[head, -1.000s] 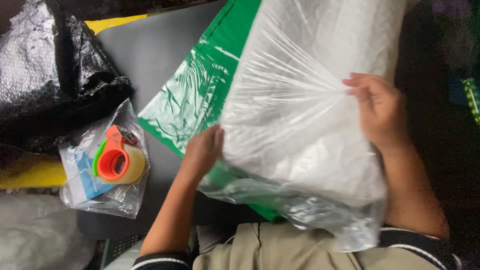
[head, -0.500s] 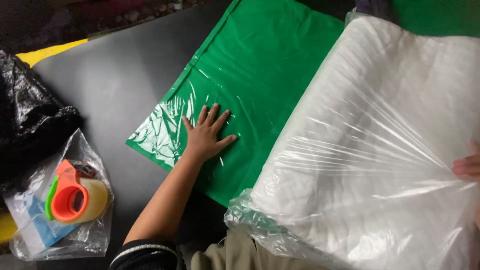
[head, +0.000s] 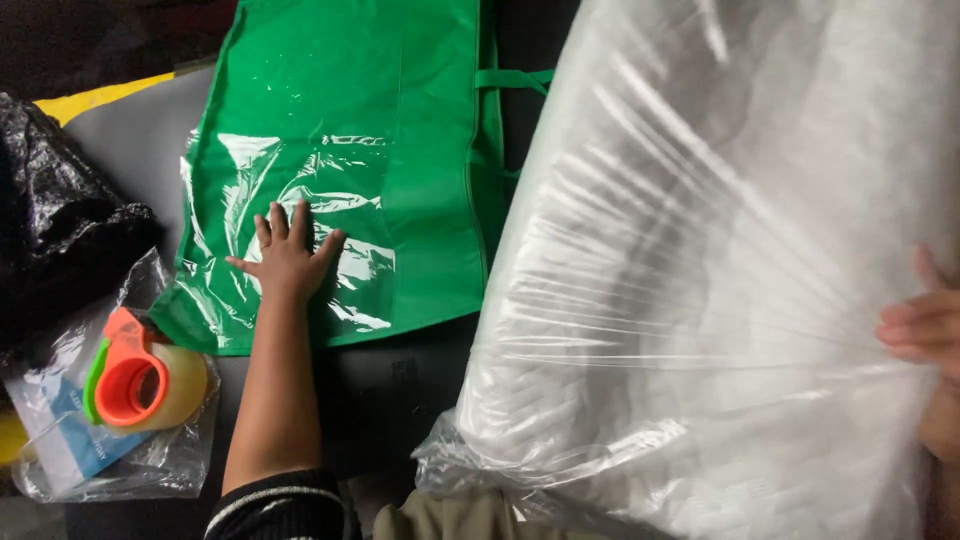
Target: Dusting a memory foam pillow, placing it into a green zippered bag with an instruction card, and preparing bubble wrap for shipping.
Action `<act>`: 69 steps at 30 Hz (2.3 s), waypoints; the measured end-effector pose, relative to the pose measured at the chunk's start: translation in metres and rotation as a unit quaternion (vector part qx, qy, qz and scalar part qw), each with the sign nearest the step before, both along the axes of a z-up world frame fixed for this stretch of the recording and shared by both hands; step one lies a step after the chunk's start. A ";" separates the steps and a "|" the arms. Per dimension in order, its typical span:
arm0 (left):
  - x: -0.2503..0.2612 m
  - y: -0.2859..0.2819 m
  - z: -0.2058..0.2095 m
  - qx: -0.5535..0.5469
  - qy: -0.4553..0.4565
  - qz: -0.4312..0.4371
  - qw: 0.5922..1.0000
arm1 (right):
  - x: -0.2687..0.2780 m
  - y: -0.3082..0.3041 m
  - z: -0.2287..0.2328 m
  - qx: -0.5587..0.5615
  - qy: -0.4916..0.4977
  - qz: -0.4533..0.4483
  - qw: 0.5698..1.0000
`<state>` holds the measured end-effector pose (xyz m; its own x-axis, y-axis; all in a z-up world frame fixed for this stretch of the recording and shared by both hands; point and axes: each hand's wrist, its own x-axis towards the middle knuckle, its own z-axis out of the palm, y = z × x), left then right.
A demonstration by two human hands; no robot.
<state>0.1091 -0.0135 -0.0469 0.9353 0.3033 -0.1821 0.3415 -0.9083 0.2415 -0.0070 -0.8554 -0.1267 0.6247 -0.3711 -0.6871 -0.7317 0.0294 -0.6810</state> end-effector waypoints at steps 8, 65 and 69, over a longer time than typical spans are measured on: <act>-0.006 0.006 -0.005 0.001 0.034 -0.102 0.994 | 0.017 0.219 0.103 -0.391 -0.476 0.433 0.658; -0.136 -0.168 -0.077 -0.120 -0.309 -0.438 0.836 | 0.041 0.368 0.120 -0.481 -0.289 0.520 0.644; -0.136 -0.171 -0.078 -0.122 -0.309 -0.428 0.840 | 0.042 0.370 0.118 -0.495 -0.302 0.518 0.628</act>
<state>-0.0269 -0.1843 -0.1245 0.7302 -0.5057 0.4594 -0.6717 -0.6543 0.3475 0.0350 -0.4853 -0.0084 0.9190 0.3922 0.0391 0.3934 -0.9066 -0.1525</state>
